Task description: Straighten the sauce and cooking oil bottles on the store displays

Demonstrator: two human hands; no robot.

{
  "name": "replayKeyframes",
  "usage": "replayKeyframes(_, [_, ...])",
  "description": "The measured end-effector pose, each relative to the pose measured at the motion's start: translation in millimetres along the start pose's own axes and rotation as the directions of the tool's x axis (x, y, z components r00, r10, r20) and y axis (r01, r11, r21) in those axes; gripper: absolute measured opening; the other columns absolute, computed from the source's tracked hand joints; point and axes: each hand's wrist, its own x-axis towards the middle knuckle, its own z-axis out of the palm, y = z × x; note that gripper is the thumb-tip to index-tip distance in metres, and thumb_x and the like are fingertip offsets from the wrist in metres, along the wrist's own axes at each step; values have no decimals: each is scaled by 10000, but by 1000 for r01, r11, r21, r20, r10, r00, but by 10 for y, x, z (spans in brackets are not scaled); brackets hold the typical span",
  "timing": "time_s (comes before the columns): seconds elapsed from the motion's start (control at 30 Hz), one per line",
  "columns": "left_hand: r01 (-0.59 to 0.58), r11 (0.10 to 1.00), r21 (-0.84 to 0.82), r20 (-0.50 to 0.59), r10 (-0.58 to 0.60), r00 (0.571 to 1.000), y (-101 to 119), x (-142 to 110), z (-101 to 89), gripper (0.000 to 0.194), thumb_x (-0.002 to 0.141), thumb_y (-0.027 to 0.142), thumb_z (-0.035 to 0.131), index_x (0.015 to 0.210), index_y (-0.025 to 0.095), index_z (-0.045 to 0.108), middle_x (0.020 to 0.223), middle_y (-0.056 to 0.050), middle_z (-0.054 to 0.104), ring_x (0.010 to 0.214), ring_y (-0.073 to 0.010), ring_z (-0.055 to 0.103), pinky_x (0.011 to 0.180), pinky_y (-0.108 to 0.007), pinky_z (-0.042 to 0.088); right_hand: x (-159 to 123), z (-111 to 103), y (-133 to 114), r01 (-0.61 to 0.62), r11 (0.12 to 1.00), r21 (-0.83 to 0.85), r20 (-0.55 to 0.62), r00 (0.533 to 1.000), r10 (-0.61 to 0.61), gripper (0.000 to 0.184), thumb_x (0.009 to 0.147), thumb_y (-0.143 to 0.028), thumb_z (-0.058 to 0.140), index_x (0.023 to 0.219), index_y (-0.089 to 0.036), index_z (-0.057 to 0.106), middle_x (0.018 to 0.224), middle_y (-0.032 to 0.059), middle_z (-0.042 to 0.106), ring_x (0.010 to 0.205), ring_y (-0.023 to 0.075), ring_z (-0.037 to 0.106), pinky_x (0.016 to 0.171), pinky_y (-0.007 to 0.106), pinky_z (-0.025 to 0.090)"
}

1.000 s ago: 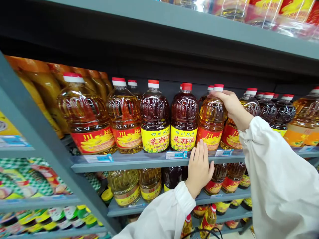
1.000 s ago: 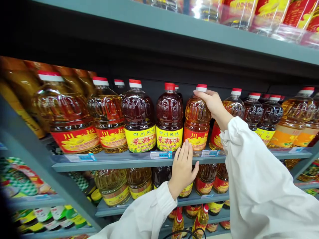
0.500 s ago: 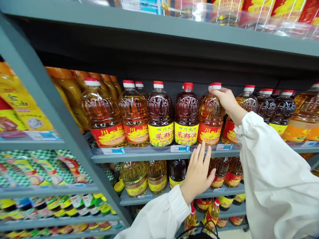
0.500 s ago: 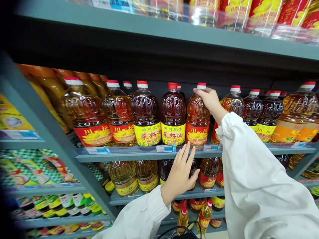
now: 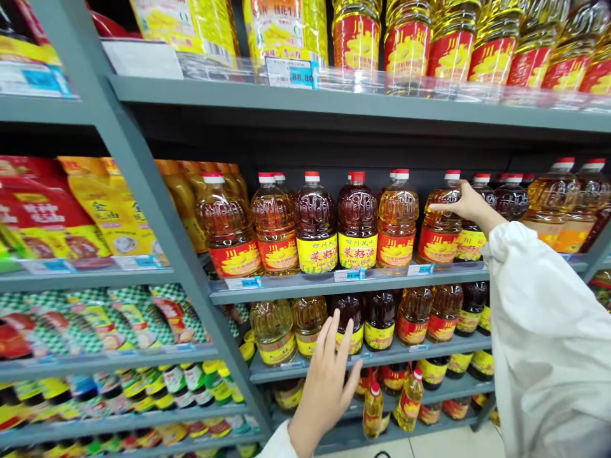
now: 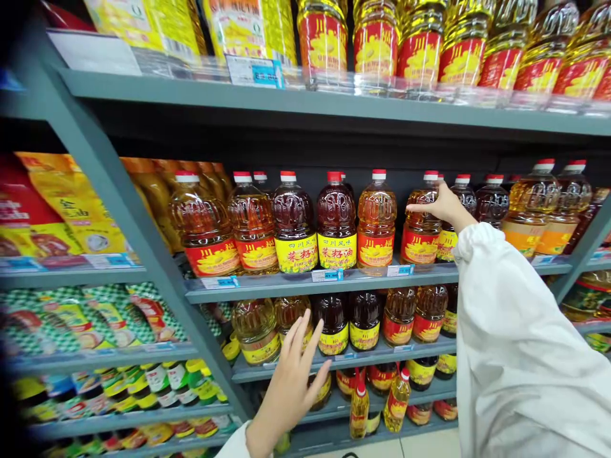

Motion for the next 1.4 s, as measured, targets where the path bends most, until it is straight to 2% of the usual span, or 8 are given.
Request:
replayKeyframes(0.13, [23, 996, 83, 35, -26, 999, -109, -591, -43, 694, 999, 222, 507, 1639, 290, 247, 1713, -117, 224, 1513, -345, 355, 1129, -480, 475, -61, 15, -97, -58, 994, -91, -3, 998, 58, 1191, 504, -620, 930, 1486, -127, 471, 1337, 227, 645, 1232, 424, 615, 1079, 521, 461])
replayKeyframes(0.3, [80, 982, 168, 22, -85, 996, -294, -1282, 138, 774, 975, 185, 516, 1651, 343, 174, 1719, -115, 201, 1437, -374, 451, 1054, -496, 535, -110, 70, -208, 7, 993, -120, -60, 998, -14, 1086, 561, -617, 902, 1456, -140, 511, 1332, 220, 655, 1252, 439, 604, 1098, 536, 438])
replayKeyframes(0.57, [60, 972, 225, 11, -64, 998, -174, -1506, 611, 858, 932, 185, 562, 1649, 386, 136, 1740, -70, 122, 1358, -394, 539, 984, -479, 573, -156, 183, -315, 56, 995, -80, -38, 998, -59, 1032, 629, -713, 817, 1455, -175, 513, 1340, 193, 665, 1237, 422, 618, 1078, 533, 456])
replayKeyframes(0.8, [17, 995, 99, 15, -19, 1000, 275, -1077, 947, 730, 931, 150, 554, 1601, 354, 349, 1722, -84, 206, 1433, -379, 477, 1060, -492, 539, -97, 74, -189, 184, 980, -71, 84, 980, -178, 1027, 720, -805, 696, 1498, -180, 457, 1385, 197, 639, 1243, 412, 622, 1066, 529, 473])
replayKeyframes(1.03, [-15, 999, 46, 62, 12, 998, 843, -193, 1409, 595, 954, 151, 544, 1533, 271, 473, 1690, -130, 287, 1481, -337, 426, 1079, -467, 549, -126, 151, -184, 223, 973, -65, 36, 975, -221, 1124, 686, -928, 600, 1511, -180, 447, 1355, 214, 651, 1207, 458, 629, 1014, 569, 496])
replayKeyframes(1.17, [-17, 1000, -10, 11, 17, 1000, 1276, 391, 1754, 563, 958, 138, 522, 1510, 249, 495, 1679, -132, 310, 1496, -323, 399, 1105, -486, 535, 16, -150, -1, 366, 930, 28, 155, 918, -366, 973, 814, -915, 427, 1507, -233, 470, 1370, 158, 655, 1238, 405, 619, 1053, 529, 477])
replayKeyframes(1.33, [-10, 999, -48, -78, 6, 997, 1659, 870, 2127, 498, 968, 119, 507, 1443, 257, 566, 1639, -123, 386, 1454, -297, 446, 1093, -470, 546, 430, -633, 515, 400, 916, -12, -155, 905, -397, 784, 859, -822, 502, 1352, -219, 588, 1313, 154, 672, 1248, 373, 595, 1080, 519, 448])
replayKeyframes(1.4, [-21, 999, -45, -112, 15, 994, 1746, 961, 2254, 487, 961, 97, 510, 1413, 256, 592, 1611, -115, 430, 1431, -284, 463, 1083, -447, 552, 574, -663, 712, 337, 941, -30, -87, 937, -338, 770, 807, -817, 589, 1269, -202, 626, 1249, 171, 690, 1195, 382, 621, 1040, 514, 473])
